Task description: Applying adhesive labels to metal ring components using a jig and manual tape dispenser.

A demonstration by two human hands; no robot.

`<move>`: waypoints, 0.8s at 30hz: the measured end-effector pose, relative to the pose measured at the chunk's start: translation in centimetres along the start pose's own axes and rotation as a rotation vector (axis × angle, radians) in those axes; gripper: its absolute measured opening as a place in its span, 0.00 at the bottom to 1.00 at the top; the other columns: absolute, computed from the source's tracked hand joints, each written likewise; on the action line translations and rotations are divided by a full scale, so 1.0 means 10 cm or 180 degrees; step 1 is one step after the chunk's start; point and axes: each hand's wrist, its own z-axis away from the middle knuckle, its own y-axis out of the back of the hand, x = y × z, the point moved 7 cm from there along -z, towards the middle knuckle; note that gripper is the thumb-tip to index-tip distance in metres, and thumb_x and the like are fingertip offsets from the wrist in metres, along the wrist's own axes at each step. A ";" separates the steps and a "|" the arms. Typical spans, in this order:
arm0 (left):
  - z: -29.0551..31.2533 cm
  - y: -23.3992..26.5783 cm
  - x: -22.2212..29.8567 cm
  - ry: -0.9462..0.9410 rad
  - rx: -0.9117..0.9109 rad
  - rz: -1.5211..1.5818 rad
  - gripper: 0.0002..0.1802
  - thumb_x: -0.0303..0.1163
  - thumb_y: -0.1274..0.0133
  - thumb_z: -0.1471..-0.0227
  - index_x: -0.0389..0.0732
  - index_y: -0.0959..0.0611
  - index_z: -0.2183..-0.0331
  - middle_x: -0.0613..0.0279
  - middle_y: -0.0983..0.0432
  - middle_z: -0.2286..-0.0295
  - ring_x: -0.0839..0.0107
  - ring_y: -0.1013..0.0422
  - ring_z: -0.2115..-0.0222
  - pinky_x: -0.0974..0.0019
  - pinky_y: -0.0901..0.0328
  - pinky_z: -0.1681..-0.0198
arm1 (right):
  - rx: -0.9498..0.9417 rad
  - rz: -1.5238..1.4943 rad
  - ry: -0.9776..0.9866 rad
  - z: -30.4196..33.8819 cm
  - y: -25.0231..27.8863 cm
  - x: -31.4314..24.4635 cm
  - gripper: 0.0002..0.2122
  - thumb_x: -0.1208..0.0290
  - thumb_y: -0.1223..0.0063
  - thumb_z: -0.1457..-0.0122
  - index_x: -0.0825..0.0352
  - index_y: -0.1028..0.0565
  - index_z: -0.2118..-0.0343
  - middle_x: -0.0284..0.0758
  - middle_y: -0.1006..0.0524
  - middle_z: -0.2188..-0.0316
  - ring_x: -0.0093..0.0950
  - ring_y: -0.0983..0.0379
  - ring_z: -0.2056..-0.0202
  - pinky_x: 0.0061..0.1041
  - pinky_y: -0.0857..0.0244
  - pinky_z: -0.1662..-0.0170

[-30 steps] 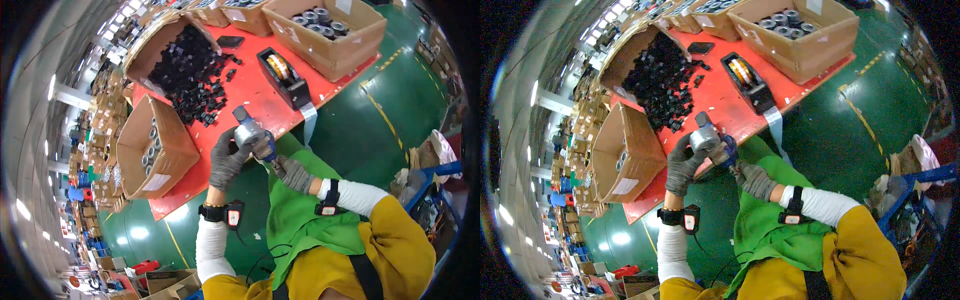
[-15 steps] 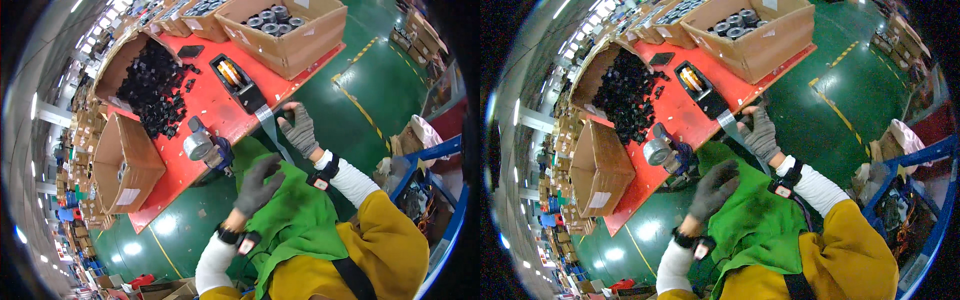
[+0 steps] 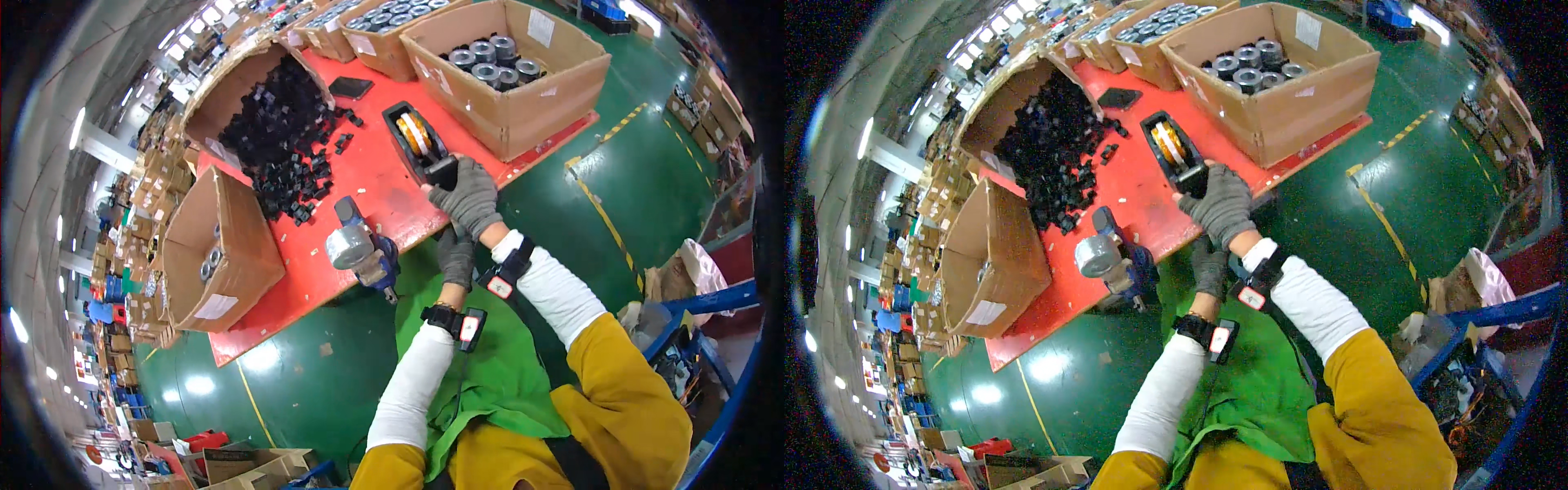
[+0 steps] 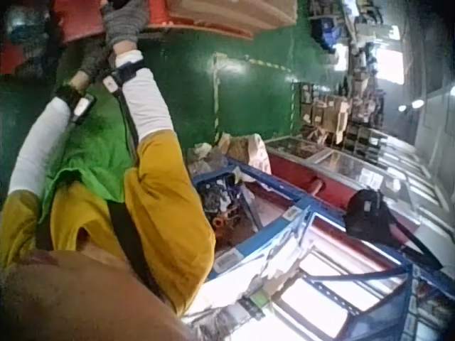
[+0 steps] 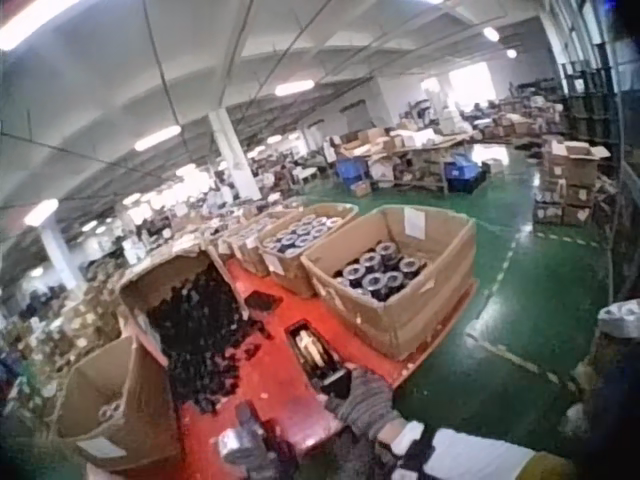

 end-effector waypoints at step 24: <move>0.27 0.08 0.57 0.0716 -0.0912 0.1515 0.16 0.23 0.46 0.57 0.37 0.25 0.62 0.65 0.27 0.68 0.76 0.32 0.69 0.73 0.37 0.65 | -0.0548 0.0246 0.1549 0.62 0.50 0.14 0.10 0.67 0.40 0.62 0.60 0.27 0.75 0.34 0.29 0.68 0.36 0.36 0.61 0.35 0.43 0.56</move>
